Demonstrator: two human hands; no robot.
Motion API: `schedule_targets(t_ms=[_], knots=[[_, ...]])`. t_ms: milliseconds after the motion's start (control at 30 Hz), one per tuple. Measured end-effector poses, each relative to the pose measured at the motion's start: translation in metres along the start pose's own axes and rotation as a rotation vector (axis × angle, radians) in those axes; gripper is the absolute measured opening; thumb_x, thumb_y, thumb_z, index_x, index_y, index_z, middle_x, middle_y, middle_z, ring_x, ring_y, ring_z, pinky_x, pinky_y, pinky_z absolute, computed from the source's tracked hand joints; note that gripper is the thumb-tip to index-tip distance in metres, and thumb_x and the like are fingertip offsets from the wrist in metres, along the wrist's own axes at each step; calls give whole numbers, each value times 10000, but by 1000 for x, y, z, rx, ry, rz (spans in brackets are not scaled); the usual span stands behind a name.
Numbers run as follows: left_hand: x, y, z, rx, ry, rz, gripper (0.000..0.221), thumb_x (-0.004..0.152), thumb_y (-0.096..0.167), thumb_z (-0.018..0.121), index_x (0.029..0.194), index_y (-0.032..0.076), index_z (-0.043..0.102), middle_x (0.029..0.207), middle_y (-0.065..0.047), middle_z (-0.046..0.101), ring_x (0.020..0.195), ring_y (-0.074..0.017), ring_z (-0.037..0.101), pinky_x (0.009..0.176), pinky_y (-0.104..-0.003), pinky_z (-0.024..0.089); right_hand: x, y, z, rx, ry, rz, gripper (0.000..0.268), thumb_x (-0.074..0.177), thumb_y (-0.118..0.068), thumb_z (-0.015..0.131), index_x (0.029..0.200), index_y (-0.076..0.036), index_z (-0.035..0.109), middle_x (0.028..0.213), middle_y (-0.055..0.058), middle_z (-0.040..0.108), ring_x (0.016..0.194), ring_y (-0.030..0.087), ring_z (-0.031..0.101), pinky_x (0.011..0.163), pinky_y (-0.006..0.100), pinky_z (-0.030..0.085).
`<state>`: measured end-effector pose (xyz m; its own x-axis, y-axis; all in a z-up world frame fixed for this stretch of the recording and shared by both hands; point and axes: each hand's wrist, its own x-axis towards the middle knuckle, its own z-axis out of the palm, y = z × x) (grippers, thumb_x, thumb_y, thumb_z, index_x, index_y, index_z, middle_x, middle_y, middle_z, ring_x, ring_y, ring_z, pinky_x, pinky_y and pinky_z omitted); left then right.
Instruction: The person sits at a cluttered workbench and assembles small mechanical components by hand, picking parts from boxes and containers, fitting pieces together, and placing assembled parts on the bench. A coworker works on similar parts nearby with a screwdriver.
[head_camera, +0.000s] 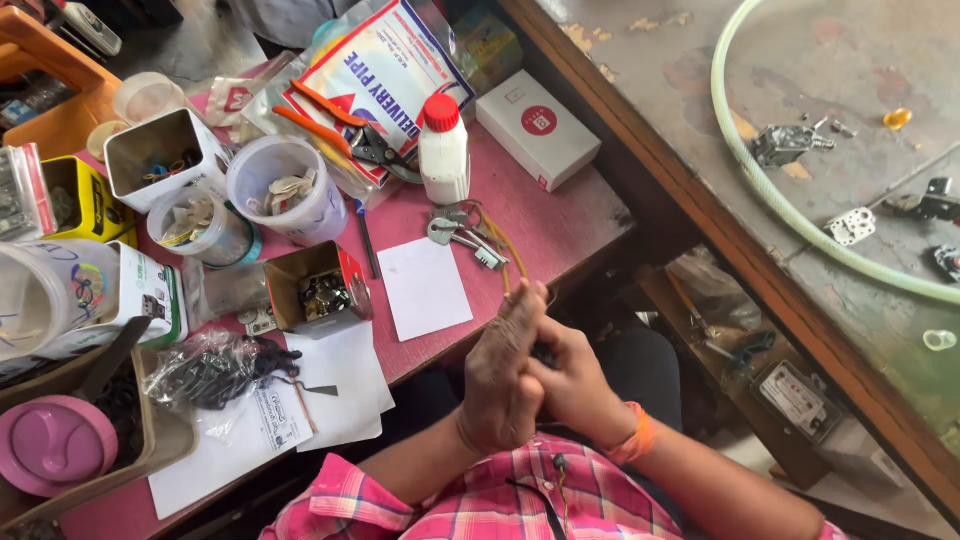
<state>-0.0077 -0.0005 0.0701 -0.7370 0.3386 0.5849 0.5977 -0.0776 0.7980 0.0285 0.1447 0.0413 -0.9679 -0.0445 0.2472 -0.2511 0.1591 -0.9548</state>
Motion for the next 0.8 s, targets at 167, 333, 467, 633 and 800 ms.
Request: schedule_targets(t_ms=[167,333,467,633,800], knots=[[-5,-20,-7,238,-257,314,697,1131,505,295,1527,-51,435,1519,-271,548,1513,-425,468,1327,-485,303,-14,20,7,150,57,121,127,897,-46,704,1002,6,655,946,149,679,853,258,660,819,334,542],[-1,-8,8,-210,-99,-121,788,1127,572,236,1554,-74,380,1554,-285,509,1506,-387,478,1290,-442,332,-6,12,-3,-69,20,-123,127,905,-70,710,1000,-13,646,993,142,658,891,274,641,831,346,534],[-19,-25,14,-590,-10,-717,868,1055,607,168,1547,-79,371,1562,-276,476,1487,-353,440,1238,-405,297,24,-11,-37,-811,-502,-988,317,681,-136,764,910,-21,578,981,147,621,905,300,655,785,388,568],[-20,-4,2,-417,-39,-680,862,1060,601,152,1549,-82,345,1579,-287,444,1506,-354,424,1247,-404,296,9,9,-15,-548,-343,-658,204,784,-94,742,930,-31,614,952,122,632,850,278,634,737,367,542],[-12,4,-15,88,-97,-89,813,1136,577,169,1567,-92,333,1603,-319,425,1546,-403,412,1299,-447,305,-1,14,17,680,-91,472,174,881,23,653,1047,25,704,971,88,700,859,138,642,761,288,549]])
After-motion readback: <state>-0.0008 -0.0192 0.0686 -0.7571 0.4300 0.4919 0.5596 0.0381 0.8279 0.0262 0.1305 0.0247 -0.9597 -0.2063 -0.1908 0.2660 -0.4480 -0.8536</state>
